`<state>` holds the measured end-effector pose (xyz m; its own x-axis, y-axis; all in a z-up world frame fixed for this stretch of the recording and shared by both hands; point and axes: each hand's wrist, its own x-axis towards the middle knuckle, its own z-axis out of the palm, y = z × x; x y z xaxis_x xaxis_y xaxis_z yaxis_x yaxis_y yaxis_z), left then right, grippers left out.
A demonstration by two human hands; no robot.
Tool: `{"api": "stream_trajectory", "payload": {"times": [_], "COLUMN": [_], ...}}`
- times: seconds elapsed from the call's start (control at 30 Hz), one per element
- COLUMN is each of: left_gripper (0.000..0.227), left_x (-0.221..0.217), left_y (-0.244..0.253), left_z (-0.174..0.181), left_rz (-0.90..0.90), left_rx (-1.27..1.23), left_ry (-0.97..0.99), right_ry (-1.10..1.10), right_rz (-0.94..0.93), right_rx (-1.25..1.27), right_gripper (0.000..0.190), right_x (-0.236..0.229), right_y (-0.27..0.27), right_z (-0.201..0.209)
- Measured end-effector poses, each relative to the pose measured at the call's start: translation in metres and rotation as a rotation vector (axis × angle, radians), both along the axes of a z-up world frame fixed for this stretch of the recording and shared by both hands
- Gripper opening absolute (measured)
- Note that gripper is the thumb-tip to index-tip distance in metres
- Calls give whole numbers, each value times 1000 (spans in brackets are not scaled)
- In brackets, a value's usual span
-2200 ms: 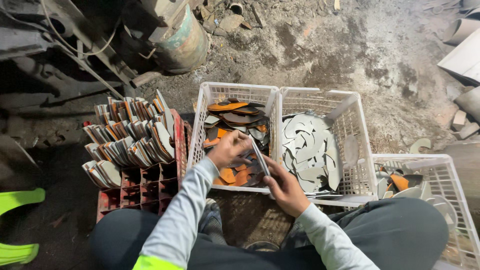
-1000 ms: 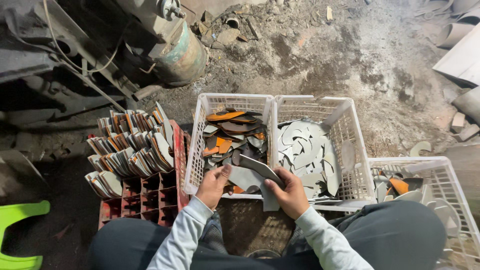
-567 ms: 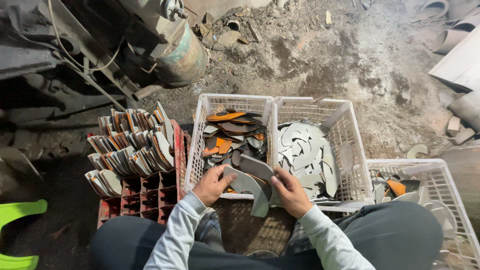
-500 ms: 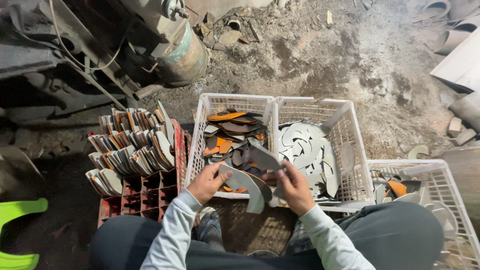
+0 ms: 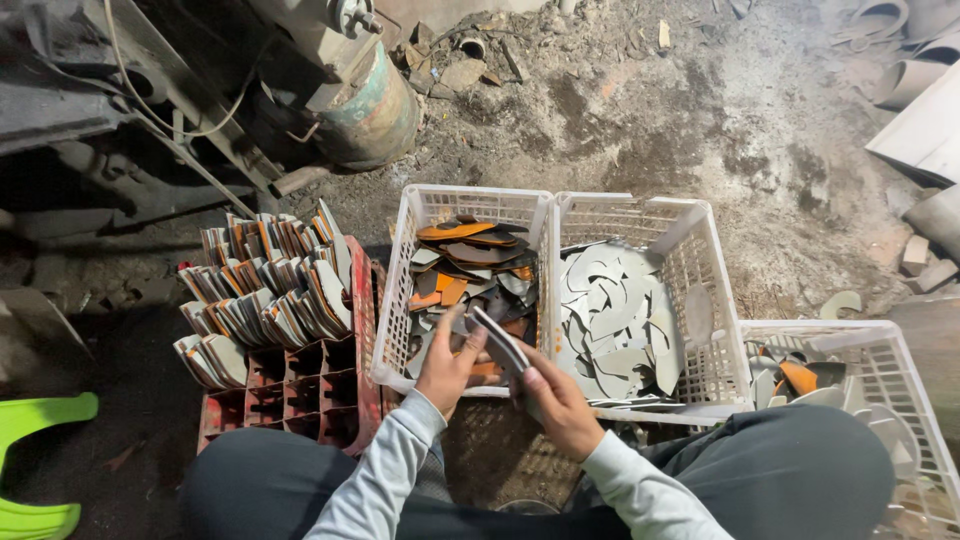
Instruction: The person sits on the ground and sorts flat, curved shoe parts from two white baskets into a red crate. They pick up individual parts, inspect them, and place them into the crate, repeating the process continuously.
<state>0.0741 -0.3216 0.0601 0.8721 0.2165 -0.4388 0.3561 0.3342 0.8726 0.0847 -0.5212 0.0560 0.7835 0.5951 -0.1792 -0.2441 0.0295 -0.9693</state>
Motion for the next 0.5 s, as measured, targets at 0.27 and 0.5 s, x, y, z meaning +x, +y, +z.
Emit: {"api": "stream_trajectory", "payload": {"times": [0.27,0.5], "left_gripper": [38,42], "left_x": [-3,-4], "left_y": [12,10], "left_z": [-19,5], "left_rz": [113,-6], "left_rx": [-326,-409], "left_ry": [-104,-94], "right_ry": [-182,-100], "right_rz": [156,150], "right_rx": [-87,-5], "right_gripper": [57,65], "right_x": [-10,-5], "right_y": [13,6], "right_z": [23,17]}}
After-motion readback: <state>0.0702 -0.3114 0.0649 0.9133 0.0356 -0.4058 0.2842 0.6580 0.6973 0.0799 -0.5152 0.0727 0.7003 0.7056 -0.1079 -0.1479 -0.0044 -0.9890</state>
